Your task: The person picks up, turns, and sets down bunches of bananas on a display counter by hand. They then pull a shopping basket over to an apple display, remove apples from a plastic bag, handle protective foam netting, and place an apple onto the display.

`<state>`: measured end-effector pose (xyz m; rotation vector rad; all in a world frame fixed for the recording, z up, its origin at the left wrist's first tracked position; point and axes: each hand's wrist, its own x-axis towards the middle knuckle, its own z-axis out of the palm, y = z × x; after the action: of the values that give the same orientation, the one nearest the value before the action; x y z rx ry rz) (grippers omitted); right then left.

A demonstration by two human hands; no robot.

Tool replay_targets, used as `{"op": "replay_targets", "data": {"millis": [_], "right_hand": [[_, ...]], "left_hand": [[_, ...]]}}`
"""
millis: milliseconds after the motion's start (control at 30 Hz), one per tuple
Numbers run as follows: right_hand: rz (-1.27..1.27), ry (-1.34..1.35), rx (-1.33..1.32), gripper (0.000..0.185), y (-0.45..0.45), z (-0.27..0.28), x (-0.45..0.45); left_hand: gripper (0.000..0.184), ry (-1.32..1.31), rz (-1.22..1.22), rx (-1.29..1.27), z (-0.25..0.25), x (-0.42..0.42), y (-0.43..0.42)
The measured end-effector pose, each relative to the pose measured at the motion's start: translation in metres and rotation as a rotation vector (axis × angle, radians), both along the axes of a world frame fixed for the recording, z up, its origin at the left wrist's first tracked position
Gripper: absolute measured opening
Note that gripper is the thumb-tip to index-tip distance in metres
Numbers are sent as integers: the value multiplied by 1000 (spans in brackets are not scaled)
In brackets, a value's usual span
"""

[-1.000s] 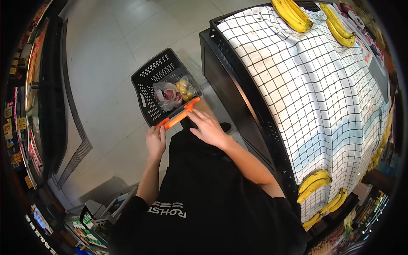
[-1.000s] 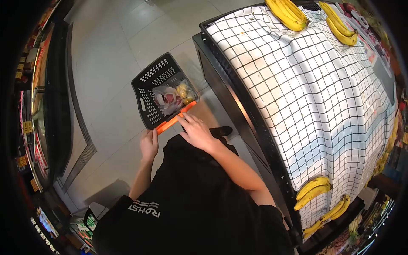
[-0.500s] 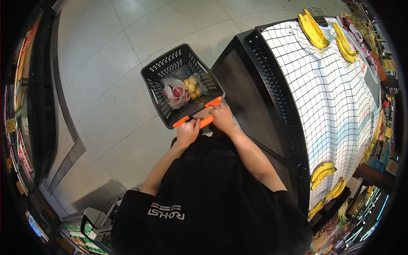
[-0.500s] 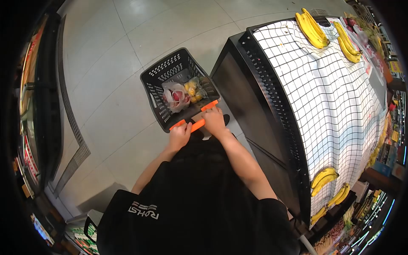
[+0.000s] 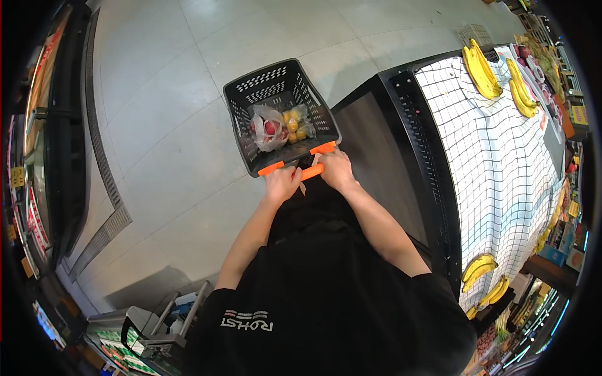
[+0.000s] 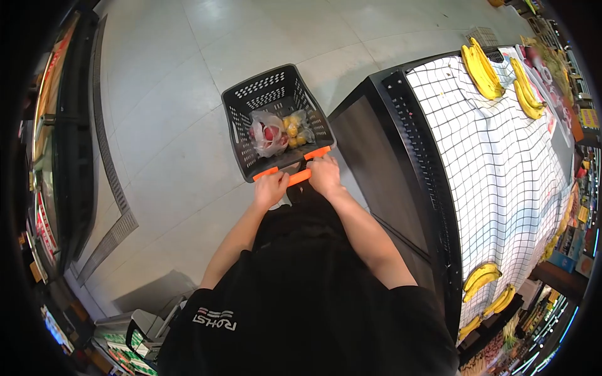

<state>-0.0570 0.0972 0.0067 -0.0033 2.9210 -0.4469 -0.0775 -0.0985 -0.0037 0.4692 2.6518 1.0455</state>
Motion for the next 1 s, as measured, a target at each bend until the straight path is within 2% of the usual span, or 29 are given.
{"op": "replay_targets", "data": {"millis": [233,400,467,533,700,767,933,1000], "right_hand": [[-14,-18,13,14,-11,-5,-57],[51,-24,-76,7,-19,6,-106],[67,-36,-66,7,-21,-1,-126],[57,-127,-127,7,-23,-5,-147],[102,-154,-149,10,-23,-8,-194],[154,-80,-246,12,-22,-11,-208],[106,-83,-300,12,-23,-8,-241],[100,22,-354,9,-25,-15,-253]], "left_hand": [[34,-43,-48,-43,0,-66,-14],[32,-68,-73,-90,0,-124,-28],[30,-100,-26,-98,-6,-146,-33],[29,-55,3,-102,-9,-169,-33],[25,14,13,-153,1,-225,-33],[22,119,22,-94,-4,-244,-35],[22,127,-21,-129,11,-290,-32],[24,106,-52,-163,14,-307,-31]]}}
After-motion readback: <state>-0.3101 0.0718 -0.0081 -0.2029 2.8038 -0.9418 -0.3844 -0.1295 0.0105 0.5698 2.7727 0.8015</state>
